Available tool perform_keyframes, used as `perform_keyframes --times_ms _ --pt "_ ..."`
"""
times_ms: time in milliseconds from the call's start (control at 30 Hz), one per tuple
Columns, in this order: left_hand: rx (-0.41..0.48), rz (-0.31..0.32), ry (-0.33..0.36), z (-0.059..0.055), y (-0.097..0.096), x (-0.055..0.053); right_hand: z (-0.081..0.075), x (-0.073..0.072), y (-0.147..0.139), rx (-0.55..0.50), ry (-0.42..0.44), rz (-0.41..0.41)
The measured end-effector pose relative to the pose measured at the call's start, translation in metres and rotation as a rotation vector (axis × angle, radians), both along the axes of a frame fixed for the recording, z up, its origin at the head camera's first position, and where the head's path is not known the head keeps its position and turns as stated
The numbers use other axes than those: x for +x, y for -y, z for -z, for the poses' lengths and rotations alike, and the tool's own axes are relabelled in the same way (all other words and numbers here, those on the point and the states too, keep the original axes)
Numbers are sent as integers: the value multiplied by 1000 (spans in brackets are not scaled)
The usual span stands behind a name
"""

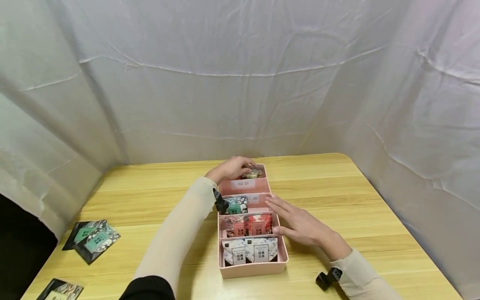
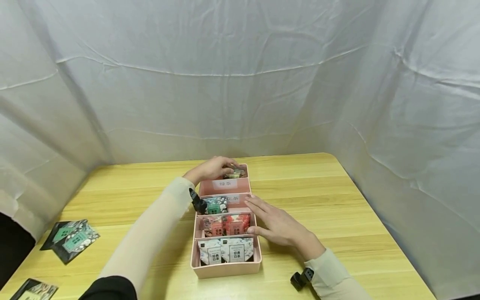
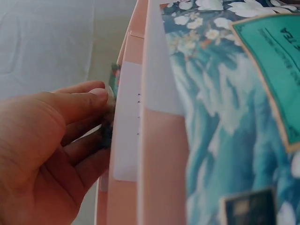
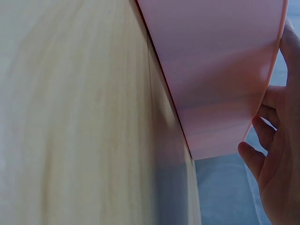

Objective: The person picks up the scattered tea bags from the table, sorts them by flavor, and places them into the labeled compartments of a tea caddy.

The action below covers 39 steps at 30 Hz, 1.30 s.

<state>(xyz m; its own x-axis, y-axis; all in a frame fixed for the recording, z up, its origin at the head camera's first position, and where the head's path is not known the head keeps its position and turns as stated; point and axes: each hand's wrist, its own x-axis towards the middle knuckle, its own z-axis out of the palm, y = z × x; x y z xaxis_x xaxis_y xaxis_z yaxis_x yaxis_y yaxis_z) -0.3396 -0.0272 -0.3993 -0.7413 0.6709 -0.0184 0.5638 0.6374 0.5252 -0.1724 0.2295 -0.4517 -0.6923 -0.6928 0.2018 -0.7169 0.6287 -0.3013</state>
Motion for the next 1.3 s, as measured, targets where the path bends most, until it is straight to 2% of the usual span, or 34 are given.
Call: perform_keyframes --times_ms 167,367,533,767,900,1133,1300 --pt "98 -27 39 -6 7 1 -1 -1 1 -2 4 -3" --pt "126 -30 11 -15 18 3 -1 -3 0 -6 7 -4" --pt "149 -33 -11 -24 26 9 -2 -5 -1 -4 4 -9" --pt "170 -40 -25 -31 45 24 -4 -6 -5 0 -2 0" --pt "149 -51 -45 -32 58 33 -3 -7 -7 -1 -20 -9" --pt "92 -119 -84 -31 87 53 -1 -8 -9 -11 -35 -15" --pt "79 -158 -105 -26 114 69 -1 -9 -10 -13 -27 -15"
